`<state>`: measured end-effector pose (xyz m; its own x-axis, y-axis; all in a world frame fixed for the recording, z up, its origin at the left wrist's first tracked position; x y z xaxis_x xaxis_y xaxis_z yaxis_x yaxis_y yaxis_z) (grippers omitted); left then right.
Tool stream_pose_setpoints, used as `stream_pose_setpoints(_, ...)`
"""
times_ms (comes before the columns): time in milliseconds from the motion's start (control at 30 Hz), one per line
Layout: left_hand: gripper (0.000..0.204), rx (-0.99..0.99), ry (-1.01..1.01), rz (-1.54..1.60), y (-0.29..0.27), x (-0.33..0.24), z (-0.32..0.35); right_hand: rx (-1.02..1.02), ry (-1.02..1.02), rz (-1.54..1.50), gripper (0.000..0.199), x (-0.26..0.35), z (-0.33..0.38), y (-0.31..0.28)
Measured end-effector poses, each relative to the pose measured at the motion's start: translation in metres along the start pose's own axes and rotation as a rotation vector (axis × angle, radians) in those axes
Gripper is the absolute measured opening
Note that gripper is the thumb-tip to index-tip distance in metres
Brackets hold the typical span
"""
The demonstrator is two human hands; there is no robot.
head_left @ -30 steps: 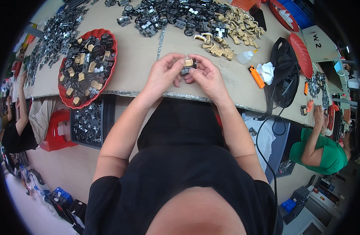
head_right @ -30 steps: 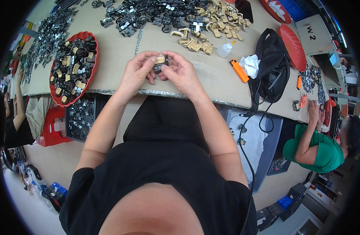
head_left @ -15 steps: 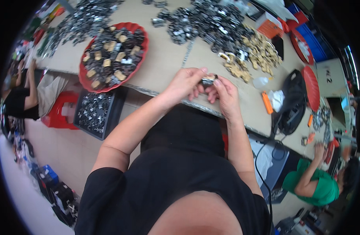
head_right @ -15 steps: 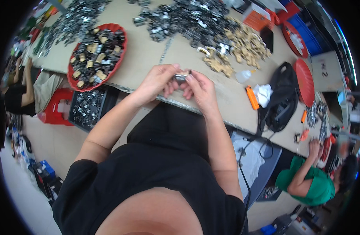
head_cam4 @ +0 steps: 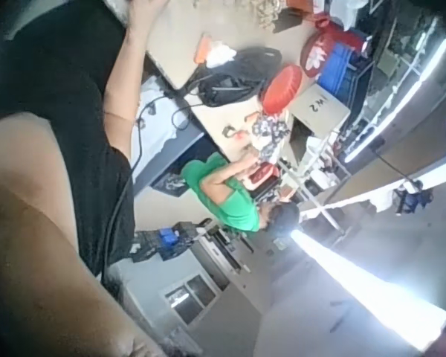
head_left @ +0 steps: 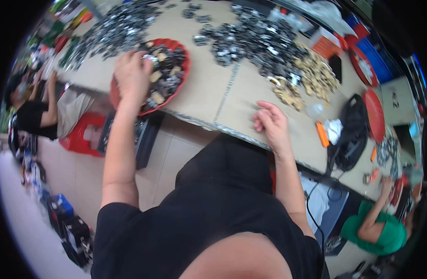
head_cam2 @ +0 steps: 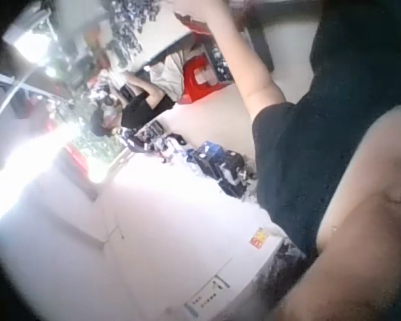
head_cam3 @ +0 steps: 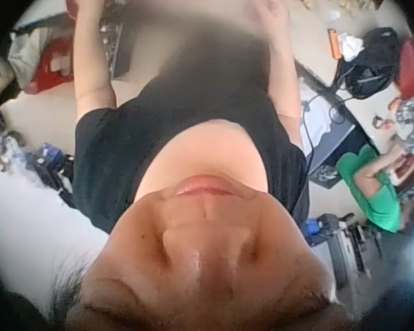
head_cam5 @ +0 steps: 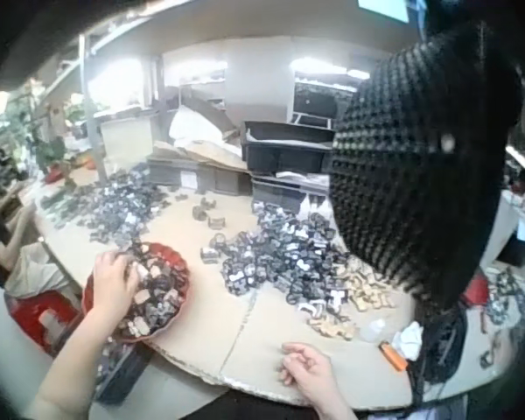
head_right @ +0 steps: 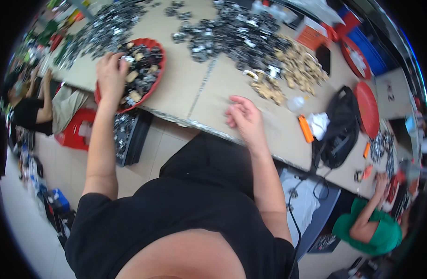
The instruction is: Assembling small plastic and metal components using glue.
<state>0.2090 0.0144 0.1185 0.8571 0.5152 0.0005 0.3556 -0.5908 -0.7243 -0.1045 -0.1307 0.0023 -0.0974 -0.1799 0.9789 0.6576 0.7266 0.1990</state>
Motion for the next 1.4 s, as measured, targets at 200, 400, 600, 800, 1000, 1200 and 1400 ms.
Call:
stream_pose_setpoints(200,0.026,0.088,-0.031,0.116,0.024,0.015,-0.013,-0.008,0.016,-0.065,0.026,-0.001,0.000,-0.004)
stream_pose_setpoints(400,0.019,-0.112,0.061,0.129,-0.019,-0.038,-0.024,-0.290,-0.191,0.040,0.023,0.033,0.033,-0.031)
stream_pose_setpoints(600,0.016,0.394,0.201,0.944,0.041,-0.203,0.008,-0.831,-0.428,0.327,0.031,0.050,0.065,-0.119)
stream_pose_setpoints(800,0.017,0.358,0.662,0.841,0.055,-0.330,0.033,-0.782,-0.389,0.752,0.043,0.059,0.048,-0.132)
stream_pose_setpoints(1000,0.009,0.477,0.451,1.156,0.071,-0.320,0.023,-0.726,-0.274,0.874,0.033,0.052,0.039,-0.138)
stream_pose_setpoints(1200,0.018,1.188,-0.715,2.014,0.094,-0.274,0.055,-0.620,-0.366,0.244,0.025,0.052,0.041,-0.127)
stream_pose_setpoints(1400,0.027,1.168,-0.864,2.145,0.087,-0.252,0.078,-0.426,-0.275,-0.316,0.022,0.030,0.037,-0.093)
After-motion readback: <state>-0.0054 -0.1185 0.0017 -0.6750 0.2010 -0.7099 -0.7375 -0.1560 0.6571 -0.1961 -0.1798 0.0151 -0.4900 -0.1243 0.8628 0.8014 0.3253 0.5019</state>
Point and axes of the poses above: each hand's wrist, its own z-axis away from the middle knuckle, its own y-axis out of the palm, x = y × z, the point moved 7 cm from there along -z, towards the middle knuckle, and after that the axes turned 5 degrees about x, right-handed, at the moved point
